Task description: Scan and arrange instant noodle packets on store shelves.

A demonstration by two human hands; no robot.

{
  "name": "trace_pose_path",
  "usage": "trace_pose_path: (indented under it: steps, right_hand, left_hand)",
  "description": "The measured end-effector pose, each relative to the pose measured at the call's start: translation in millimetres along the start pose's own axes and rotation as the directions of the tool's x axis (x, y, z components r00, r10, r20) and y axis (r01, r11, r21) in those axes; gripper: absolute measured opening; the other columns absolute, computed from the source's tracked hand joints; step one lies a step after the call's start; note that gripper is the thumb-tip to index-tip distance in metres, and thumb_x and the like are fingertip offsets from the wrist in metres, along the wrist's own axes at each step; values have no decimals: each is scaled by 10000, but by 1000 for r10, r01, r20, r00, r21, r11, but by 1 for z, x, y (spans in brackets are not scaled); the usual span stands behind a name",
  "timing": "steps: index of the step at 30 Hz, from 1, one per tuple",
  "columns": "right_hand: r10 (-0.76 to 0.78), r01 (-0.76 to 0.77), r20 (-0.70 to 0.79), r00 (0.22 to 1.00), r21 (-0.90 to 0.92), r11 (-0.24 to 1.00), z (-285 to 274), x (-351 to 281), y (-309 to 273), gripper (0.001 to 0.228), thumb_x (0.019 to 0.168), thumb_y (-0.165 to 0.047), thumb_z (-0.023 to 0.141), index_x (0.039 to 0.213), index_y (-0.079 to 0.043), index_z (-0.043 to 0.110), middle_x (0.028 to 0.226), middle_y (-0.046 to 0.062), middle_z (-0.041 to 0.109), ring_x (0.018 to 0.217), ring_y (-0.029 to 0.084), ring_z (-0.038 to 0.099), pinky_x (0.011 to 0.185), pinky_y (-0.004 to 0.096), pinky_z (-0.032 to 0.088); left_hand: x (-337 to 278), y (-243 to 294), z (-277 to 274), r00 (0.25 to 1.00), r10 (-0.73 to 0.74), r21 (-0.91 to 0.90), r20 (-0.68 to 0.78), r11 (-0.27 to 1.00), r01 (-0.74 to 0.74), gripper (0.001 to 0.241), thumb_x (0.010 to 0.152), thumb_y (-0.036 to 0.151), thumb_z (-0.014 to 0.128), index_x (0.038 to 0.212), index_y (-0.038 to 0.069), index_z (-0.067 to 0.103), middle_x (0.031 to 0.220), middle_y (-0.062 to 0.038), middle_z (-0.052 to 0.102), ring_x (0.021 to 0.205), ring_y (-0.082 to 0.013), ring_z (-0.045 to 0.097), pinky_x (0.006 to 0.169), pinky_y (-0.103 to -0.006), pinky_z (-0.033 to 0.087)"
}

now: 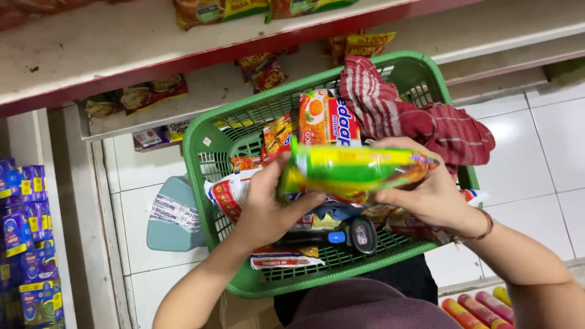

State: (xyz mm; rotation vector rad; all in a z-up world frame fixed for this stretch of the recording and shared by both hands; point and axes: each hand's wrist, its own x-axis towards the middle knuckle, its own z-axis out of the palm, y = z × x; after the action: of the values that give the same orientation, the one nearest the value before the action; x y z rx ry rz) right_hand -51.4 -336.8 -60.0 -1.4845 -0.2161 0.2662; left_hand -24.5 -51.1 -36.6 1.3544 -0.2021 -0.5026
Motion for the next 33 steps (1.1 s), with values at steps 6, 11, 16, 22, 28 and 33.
trace_pose_path:
  steps: [6, 11, 16, 22, 28, 33]
  right_hand:
    - [-71, -88, 216, 974, 647, 757, 7, 5, -38, 1004, 866, -260, 858, 1617, -17, 238, 1583, 161, 443, 1432, 284, 473, 1175, 435, 389]
    - [265, -562, 505, 821, 798, 219, 4, 4, -14, 888, 892, -148, 739, 1621, -9, 250, 1531, 252, 473, 1398, 377, 473, 1163, 536, 386]
    - [417, -515, 330, 847, 704, 488, 5, -14, 19, 674, 899, -33, 668, 1505, 52, 386, 1473, 242, 541, 1322, 362, 556, 1085, 517, 466]
    - [272, -168, -55, 961, 665, 728, -6, -14, -14, 656, 946, -122, 667, 1532, 27, 412, 1498, 212, 537, 1332, 328, 563, 1078, 502, 483]
    - [348, -97, -191, 918, 742, 664, -18, -13, -11, 622, 1027, -309, 569, 1534, 8, 398, 1517, 186, 527, 1350, 305, 551, 1103, 491, 452]
    - [305, -35, -216, 927, 763, 646, -13, -8, -18, 616, 1049, -349, 526, 1545, -12, 382, 1543, 172, 506, 1383, 293, 537, 1144, 476, 439]
  left_hand:
    - [2, 30, -18, 787, 446, 494, 427, 614, -616, 313, 828, 44, 825, 1099, 181, 747, 1311, 0, 725, 1383, -251, 634, 1292, -504, 308]
    - [8, 54, -18, 643, 410, 388, 646, 549, -740, 342, 793, 80, 806, 1084, 261, 811, 1362, -66, 601, 1384, -358, 536, 1213, -498, 346]
    - [13, 47, -24, 737, 499, 594, 456, 446, -670, 363, 816, -38, 703, 1082, 194, 788, 1399, -110, 570, 1331, -366, 575, 1145, -440, 481]
    - [-10, -12, -20, 956, 188, 817, 223, 500, -289, 291, 894, 69, 700, 1185, 63, 694, 1104, -121, 676, 1078, -320, 665, 945, -417, 538]
    - [-54, -113, 2, 866, -46, 842, 497, 269, -468, 482, 789, 104, 649, 1260, -1, 655, 1151, -151, 672, 1090, -338, 634, 896, -427, 514]
    - [-62, -124, 22, 882, -57, 881, 468, -46, -470, 506, 806, 124, 621, 1296, 0, 636, 1139, -153, 633, 1095, -321, 618, 862, -418, 523]
